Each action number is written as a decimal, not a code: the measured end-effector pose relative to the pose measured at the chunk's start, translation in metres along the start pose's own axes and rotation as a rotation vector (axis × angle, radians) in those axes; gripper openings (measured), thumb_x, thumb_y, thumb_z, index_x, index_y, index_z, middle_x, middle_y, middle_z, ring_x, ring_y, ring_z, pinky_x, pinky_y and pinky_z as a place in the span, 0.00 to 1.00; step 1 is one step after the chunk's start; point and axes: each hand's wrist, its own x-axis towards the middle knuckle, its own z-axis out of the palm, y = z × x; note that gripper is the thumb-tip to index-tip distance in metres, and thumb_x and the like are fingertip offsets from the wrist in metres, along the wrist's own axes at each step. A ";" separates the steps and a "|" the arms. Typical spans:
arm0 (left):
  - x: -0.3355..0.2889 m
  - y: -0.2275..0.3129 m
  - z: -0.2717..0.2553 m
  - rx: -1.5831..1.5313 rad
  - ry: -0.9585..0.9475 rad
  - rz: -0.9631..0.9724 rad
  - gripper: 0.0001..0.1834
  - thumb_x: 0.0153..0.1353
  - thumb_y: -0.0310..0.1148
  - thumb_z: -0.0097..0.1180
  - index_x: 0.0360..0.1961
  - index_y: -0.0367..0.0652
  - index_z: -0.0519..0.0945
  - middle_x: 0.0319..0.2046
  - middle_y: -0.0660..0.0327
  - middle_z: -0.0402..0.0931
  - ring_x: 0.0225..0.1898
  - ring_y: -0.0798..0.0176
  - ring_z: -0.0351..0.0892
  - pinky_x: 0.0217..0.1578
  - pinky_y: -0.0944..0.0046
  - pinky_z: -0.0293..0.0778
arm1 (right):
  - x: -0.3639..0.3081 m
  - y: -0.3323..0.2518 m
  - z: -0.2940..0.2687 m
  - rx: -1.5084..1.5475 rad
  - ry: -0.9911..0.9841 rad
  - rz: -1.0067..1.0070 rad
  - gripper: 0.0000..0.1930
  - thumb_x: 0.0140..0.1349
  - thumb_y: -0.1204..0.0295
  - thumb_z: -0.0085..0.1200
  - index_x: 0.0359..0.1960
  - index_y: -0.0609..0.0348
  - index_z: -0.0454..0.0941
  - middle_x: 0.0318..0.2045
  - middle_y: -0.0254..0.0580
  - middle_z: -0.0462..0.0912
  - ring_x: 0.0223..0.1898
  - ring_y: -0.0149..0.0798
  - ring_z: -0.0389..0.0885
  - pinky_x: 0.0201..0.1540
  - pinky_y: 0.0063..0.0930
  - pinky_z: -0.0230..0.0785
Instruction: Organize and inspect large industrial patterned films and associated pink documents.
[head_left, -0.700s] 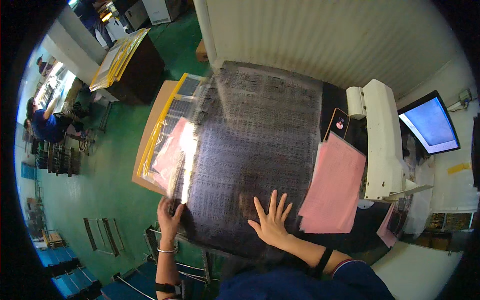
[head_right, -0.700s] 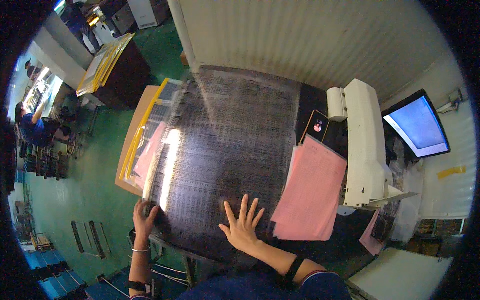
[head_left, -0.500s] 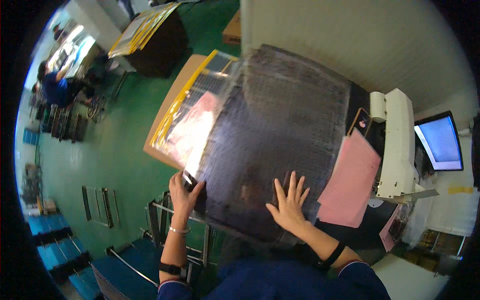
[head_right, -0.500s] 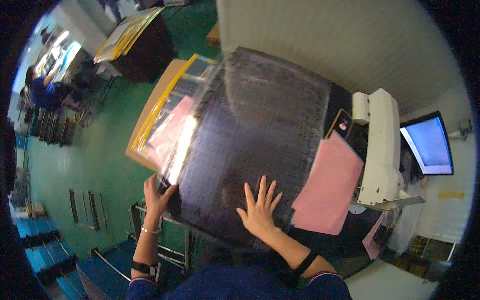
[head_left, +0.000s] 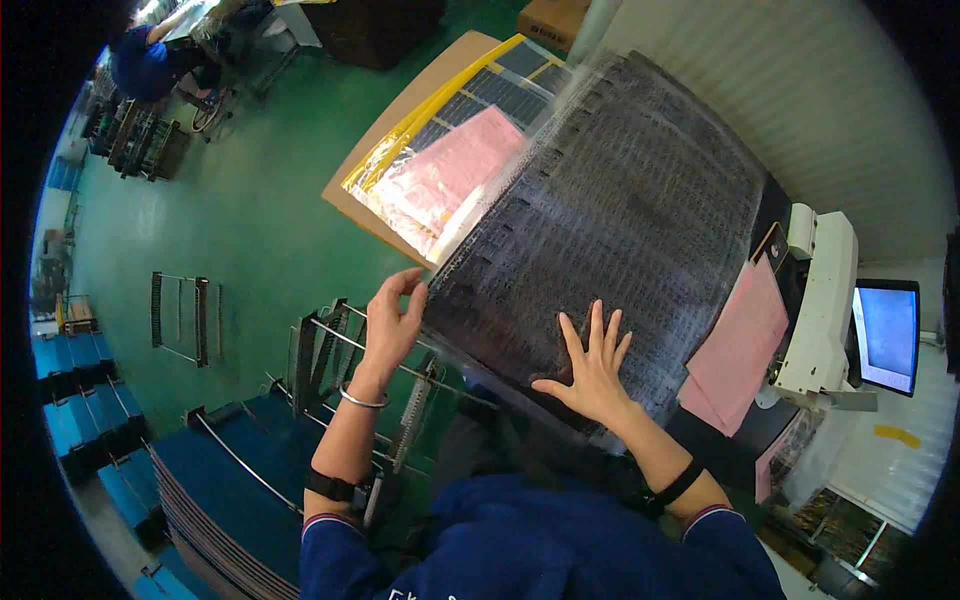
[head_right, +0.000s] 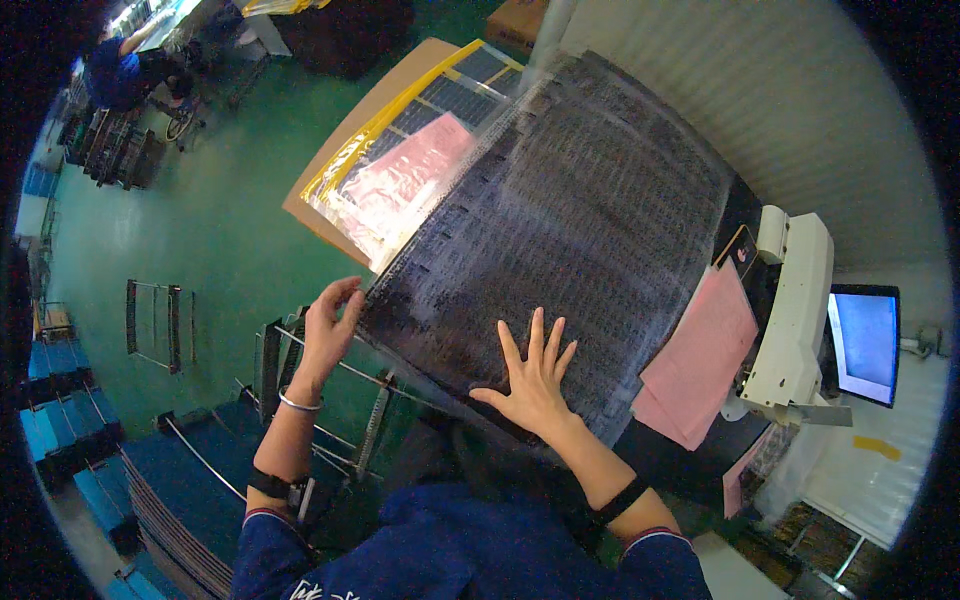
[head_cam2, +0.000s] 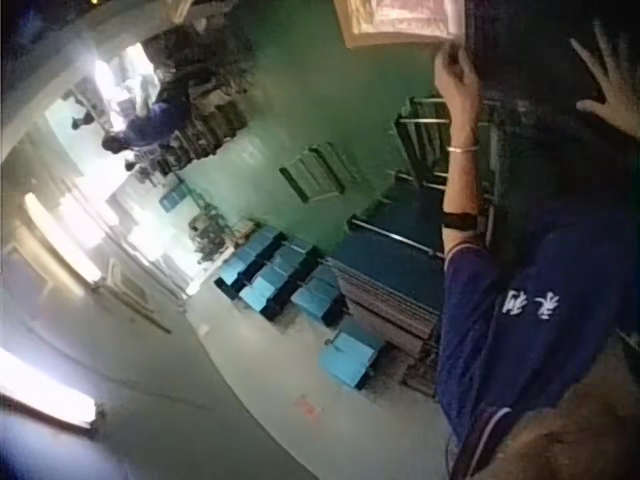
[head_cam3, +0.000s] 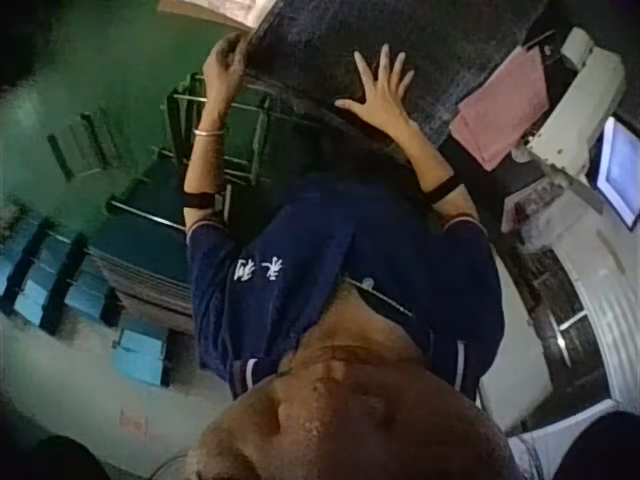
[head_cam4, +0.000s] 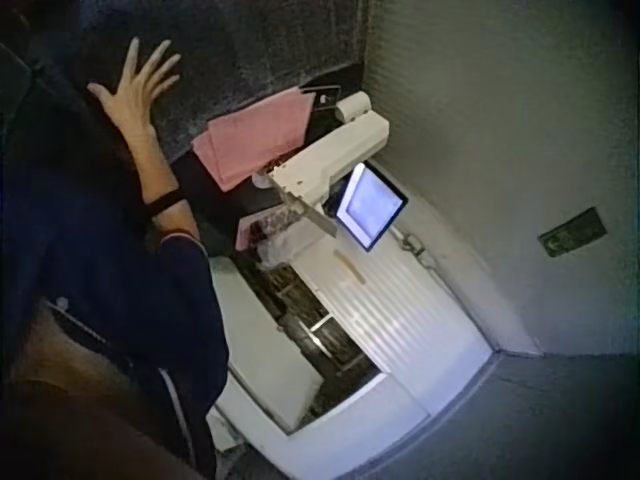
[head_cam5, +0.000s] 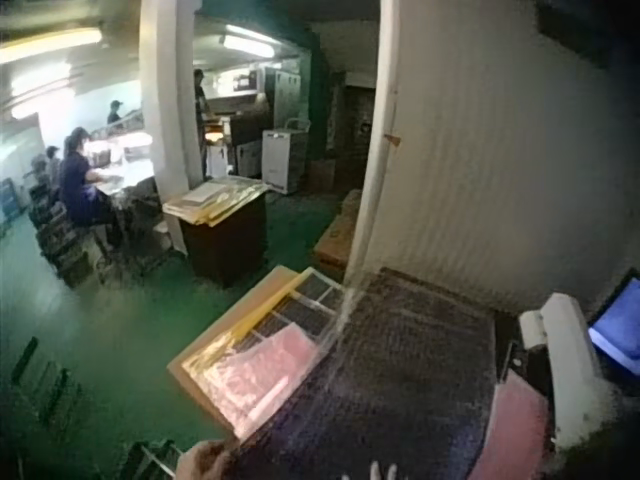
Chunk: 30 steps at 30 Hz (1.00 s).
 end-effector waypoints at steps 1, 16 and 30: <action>0.001 0.000 -0.001 -0.007 0.007 0.023 0.15 0.57 0.33 0.55 0.42 0.36 0.77 0.33 0.55 0.79 0.36 0.62 0.77 0.40 0.65 0.71 | 0.000 -0.002 0.000 0.000 0.001 0.012 0.50 0.45 0.40 0.55 0.66 0.49 0.46 0.64 0.66 0.28 0.63 0.73 0.21 0.54 0.76 0.22; -0.018 0.064 0.009 0.019 -0.496 0.062 0.25 0.49 0.23 0.54 0.51 0.36 0.69 0.32 0.47 0.78 0.32 0.56 0.79 0.34 0.61 0.73 | -0.006 0.029 -0.017 0.327 -0.058 -0.016 0.39 0.58 0.45 0.45 0.64 0.57 0.50 0.65 0.56 0.45 0.66 0.62 0.38 0.62 0.61 0.29; -0.094 0.139 0.059 0.687 -0.326 0.434 0.22 0.51 0.24 0.46 0.49 0.24 0.67 0.26 0.53 0.74 0.18 0.63 0.78 0.16 0.69 0.73 | 0.094 -0.014 -0.098 1.471 -0.453 0.490 0.21 0.57 0.57 0.50 0.47 0.57 0.68 0.38 0.44 0.75 0.40 0.38 0.75 0.41 0.48 0.68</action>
